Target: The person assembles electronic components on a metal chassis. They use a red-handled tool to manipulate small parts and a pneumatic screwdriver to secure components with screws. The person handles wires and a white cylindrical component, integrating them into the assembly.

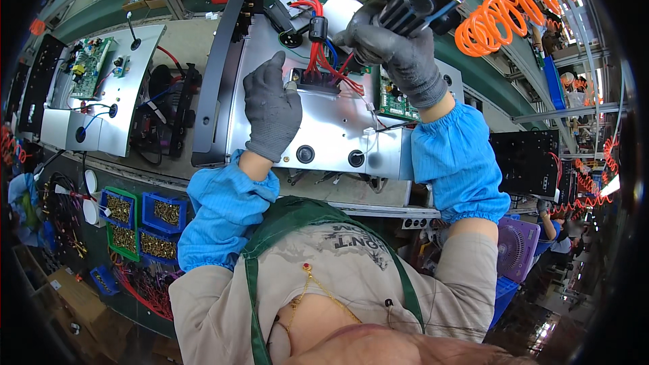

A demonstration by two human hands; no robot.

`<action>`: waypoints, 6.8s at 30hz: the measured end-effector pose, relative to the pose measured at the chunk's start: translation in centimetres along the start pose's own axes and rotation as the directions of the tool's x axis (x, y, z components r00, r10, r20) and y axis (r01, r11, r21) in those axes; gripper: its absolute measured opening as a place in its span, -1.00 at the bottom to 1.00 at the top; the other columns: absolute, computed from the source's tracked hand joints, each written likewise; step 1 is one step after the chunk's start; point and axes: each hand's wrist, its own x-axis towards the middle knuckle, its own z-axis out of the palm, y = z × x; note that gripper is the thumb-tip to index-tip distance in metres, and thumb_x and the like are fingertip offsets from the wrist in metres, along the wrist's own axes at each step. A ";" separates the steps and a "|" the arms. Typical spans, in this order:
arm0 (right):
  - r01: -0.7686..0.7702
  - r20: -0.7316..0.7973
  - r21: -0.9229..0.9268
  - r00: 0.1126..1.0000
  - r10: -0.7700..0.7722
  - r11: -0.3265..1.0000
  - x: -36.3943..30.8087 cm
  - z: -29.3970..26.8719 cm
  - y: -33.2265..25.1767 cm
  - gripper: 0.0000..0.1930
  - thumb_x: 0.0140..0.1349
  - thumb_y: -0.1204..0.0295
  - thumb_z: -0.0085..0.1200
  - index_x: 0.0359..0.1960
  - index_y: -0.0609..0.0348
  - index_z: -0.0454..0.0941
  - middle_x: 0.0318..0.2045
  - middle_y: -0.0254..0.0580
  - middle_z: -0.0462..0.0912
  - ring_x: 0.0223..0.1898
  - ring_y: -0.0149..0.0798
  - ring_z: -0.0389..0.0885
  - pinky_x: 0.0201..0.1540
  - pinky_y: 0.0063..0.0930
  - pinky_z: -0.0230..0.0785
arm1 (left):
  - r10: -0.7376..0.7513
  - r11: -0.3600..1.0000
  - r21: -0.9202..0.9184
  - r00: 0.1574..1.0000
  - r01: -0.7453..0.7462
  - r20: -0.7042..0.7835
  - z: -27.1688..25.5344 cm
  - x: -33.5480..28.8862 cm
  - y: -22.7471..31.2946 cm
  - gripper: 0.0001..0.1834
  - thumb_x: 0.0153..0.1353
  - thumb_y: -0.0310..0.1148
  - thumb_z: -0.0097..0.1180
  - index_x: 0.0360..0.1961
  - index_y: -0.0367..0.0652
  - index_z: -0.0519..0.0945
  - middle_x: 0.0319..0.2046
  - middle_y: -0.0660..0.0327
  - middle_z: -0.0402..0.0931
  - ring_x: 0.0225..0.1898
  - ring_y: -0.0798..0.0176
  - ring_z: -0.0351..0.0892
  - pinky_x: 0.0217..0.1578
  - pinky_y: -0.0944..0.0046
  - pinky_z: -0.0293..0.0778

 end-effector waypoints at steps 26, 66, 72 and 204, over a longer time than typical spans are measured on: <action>-0.072 -0.261 -0.044 0.964 0.058 0.996 -5.0 -4.7 -3.4 -0.74 -0.09 0.49 0.26 -0.33 0.31 0.56 -0.53 -0.13 0.64 -0.55 -0.39 0.62 -0.59 -0.62 0.36 | 0.291 0.953 -0.039 0.943 -0.300 -0.160 -3.1 5.4 7.0 -0.77 0.01 -0.46 0.04 -0.24 -0.14 0.55 -0.26 0.09 0.54 -0.27 0.04 0.51 -0.26 0.10 0.45; -0.018 -0.118 0.061 0.993 0.025 0.998 -4.3 -5.3 -3.0 -0.73 -0.05 0.42 0.24 -0.31 0.25 0.50 -0.54 -0.20 0.58 -0.57 -0.35 0.61 -0.63 -0.57 0.36 | 0.347 0.860 -0.298 0.902 -0.415 -0.257 -2.1 -2.9 4.8 -0.56 -0.09 -0.56 0.28 -0.09 -0.14 0.56 -0.17 0.12 0.40 -0.14 0.23 0.45 -0.21 0.32 0.40; 0.036 -0.149 0.047 0.988 -0.029 0.998 -4.2 -5.3 -2.0 -0.73 -0.04 0.42 0.23 -0.31 0.26 0.50 -0.53 -0.18 0.60 -0.58 -0.32 0.61 -0.59 -0.51 0.40 | 0.238 0.919 -0.358 0.956 -0.164 0.173 -4.8 -5.3 0.5 -0.83 -0.03 -0.40 0.25 -0.40 -0.20 0.56 -0.44 0.09 0.52 -0.36 0.04 0.53 -0.34 0.19 0.47; -0.146 -0.198 -0.272 0.976 0.094 0.951 -5.3 -5.7 -0.6 -0.78 0.12 0.32 0.11 -0.35 0.23 0.47 -0.54 -0.40 0.38 -0.65 -0.57 0.22 -0.25 -0.49 0.39 | -0.814 0.199 0.487 0.420 0.851 -0.401 -23.3 -37.4 -31.1 -0.71 0.20 -0.31 -0.02 -0.06 -0.15 0.48 -0.11 -0.10 0.47 -0.19 -0.12 0.58 -0.18 0.00 0.52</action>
